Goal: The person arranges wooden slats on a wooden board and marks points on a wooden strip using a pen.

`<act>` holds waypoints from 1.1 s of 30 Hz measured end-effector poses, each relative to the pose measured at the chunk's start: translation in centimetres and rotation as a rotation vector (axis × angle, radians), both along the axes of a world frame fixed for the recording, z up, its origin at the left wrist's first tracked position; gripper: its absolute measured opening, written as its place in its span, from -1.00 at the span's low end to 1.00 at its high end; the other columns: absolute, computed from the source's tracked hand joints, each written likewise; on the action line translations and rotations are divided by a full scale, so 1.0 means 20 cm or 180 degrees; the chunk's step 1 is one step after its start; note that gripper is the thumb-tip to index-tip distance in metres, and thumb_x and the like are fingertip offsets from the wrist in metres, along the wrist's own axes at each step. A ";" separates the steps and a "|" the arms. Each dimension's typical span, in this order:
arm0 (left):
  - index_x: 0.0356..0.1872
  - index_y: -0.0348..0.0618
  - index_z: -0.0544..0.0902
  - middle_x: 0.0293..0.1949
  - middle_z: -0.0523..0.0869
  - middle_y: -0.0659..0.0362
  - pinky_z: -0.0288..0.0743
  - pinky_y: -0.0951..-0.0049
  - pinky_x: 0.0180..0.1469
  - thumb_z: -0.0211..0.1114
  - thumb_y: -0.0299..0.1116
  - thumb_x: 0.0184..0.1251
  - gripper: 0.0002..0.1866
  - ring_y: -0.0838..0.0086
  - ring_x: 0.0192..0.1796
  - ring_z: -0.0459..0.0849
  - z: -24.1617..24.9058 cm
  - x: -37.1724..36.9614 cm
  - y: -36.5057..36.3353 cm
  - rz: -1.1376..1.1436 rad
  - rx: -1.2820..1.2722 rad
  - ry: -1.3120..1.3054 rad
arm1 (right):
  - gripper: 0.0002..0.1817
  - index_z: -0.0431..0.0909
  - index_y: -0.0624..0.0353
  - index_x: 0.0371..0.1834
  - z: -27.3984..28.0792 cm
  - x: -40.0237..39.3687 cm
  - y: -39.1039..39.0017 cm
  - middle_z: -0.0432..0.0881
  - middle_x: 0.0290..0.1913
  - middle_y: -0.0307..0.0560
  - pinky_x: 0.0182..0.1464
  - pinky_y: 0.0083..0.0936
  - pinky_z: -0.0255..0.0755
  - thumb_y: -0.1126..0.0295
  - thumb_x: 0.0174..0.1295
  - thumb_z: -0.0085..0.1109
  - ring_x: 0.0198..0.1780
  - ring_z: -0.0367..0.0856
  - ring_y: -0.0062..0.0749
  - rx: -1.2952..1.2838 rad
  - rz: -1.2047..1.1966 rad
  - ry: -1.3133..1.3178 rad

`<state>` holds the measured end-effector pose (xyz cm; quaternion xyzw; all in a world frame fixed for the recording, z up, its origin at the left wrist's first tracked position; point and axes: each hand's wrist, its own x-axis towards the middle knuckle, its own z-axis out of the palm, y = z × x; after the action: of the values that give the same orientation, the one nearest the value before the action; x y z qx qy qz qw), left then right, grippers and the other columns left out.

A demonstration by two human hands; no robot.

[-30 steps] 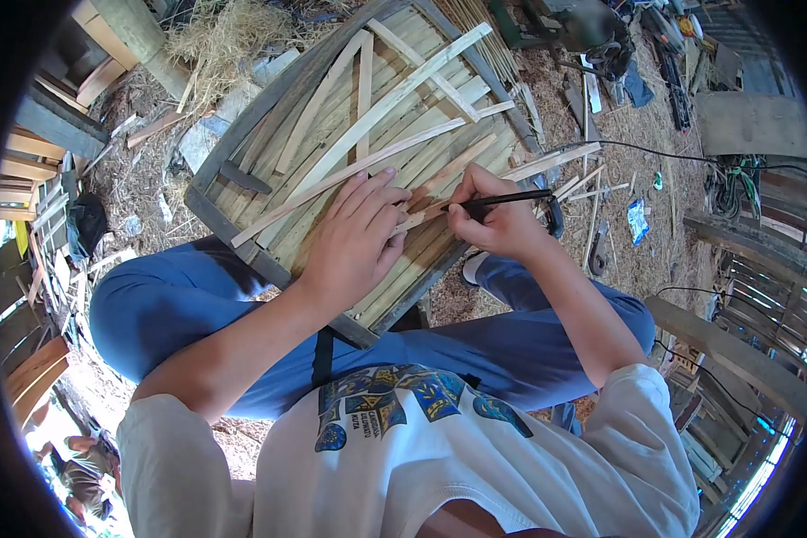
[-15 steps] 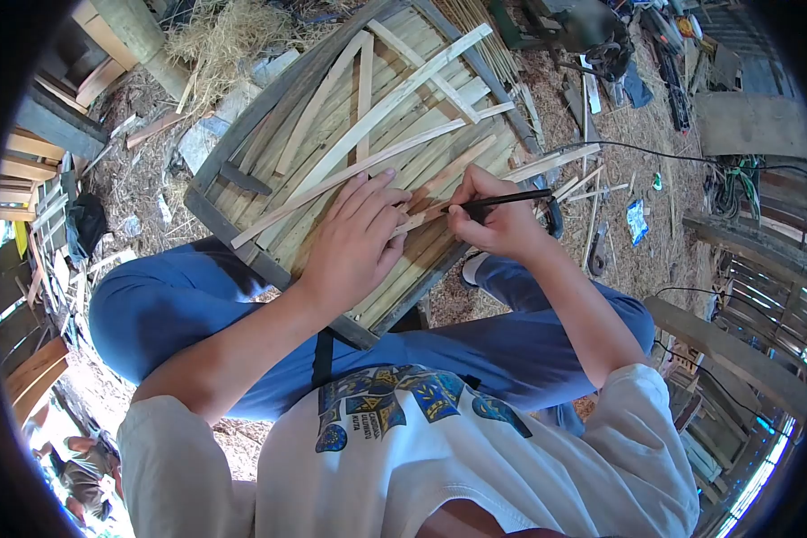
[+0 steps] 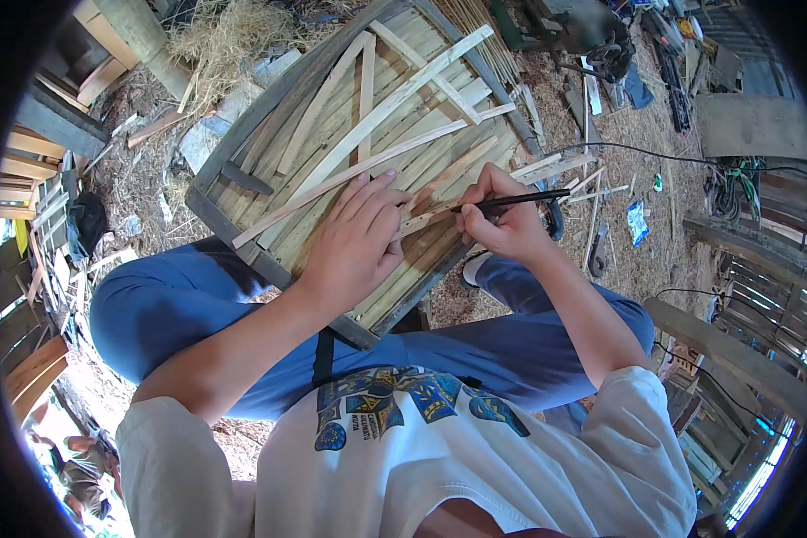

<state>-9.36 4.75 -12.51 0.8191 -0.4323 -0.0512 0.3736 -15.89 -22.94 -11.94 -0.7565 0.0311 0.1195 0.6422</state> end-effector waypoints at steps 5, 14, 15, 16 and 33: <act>-0.04 -0.25 0.55 0.33 0.70 -0.01 0.29 -0.27 0.75 0.50 -0.58 0.19 -0.64 -0.11 0.65 0.51 0.01 0.01 0.00 -0.0026 -0.0026 0.0033 | -0.79 0.35 0.16 -0.13 -0.10 -0.02 -0.02 0.73 -0.28 -0.16 -0.29 -0.57 0.57 0.58 0.52 0.26 -0.34 0.69 -0.64 -0.0229 0.0187 -0.0176; 0.12 -0.19 0.65 0.33 0.72 0.03 0.30 -0.24 0.74 0.51 -0.54 0.32 -0.63 -0.07 0.66 0.52 -0.01 -0.01 0.01 -0.0059 0.0096 -0.0146 | -0.79 0.34 0.16 -0.12 -0.10 -0.02 -0.01 0.72 -0.25 -0.14 -0.28 -0.57 0.55 0.58 0.53 0.24 -0.31 0.66 -0.65 -0.0037 0.0284 -0.0268; 0.12 -0.19 0.66 0.33 0.72 0.03 0.30 -0.24 0.75 0.50 -0.55 0.33 -0.63 -0.07 0.66 0.51 -0.02 -0.01 0.00 -0.0043 0.0047 -0.0104 | -0.79 0.34 0.16 -0.12 -0.09 -0.02 -0.01 0.73 -0.25 -0.14 -0.27 -0.57 0.55 0.58 0.53 0.24 -0.31 0.66 -0.65 -0.0026 0.0274 -0.0235; 0.12 -0.19 0.66 0.33 0.72 0.03 0.29 -0.25 0.75 0.48 -0.56 0.34 -0.64 -0.07 0.66 0.51 -0.02 0.00 0.00 -0.0027 -0.0003 -0.0062 | -0.79 0.35 0.16 -0.11 -0.08 -0.02 -0.01 0.73 -0.26 -0.14 -0.27 -0.57 0.55 0.58 0.52 0.24 -0.31 0.67 -0.65 -0.0017 0.0265 -0.0201; 0.02 -0.24 0.54 0.36 0.68 -0.06 0.22 -0.29 0.77 0.43 -0.62 0.38 -0.71 -0.11 0.68 0.47 -0.03 -0.02 -0.02 0.0041 0.0107 -0.0028 | -0.77 0.49 0.18 -0.20 -0.08 -0.02 0.07 0.70 -0.37 -0.22 -0.27 -0.51 0.49 0.43 0.41 0.44 -0.33 0.59 -0.65 -0.0439 -0.0018 -0.0372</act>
<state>-9.86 4.44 -13.10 0.8283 -0.4277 -0.0525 0.3582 -16.29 -21.58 -13.51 -0.8046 0.0039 0.0709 0.5896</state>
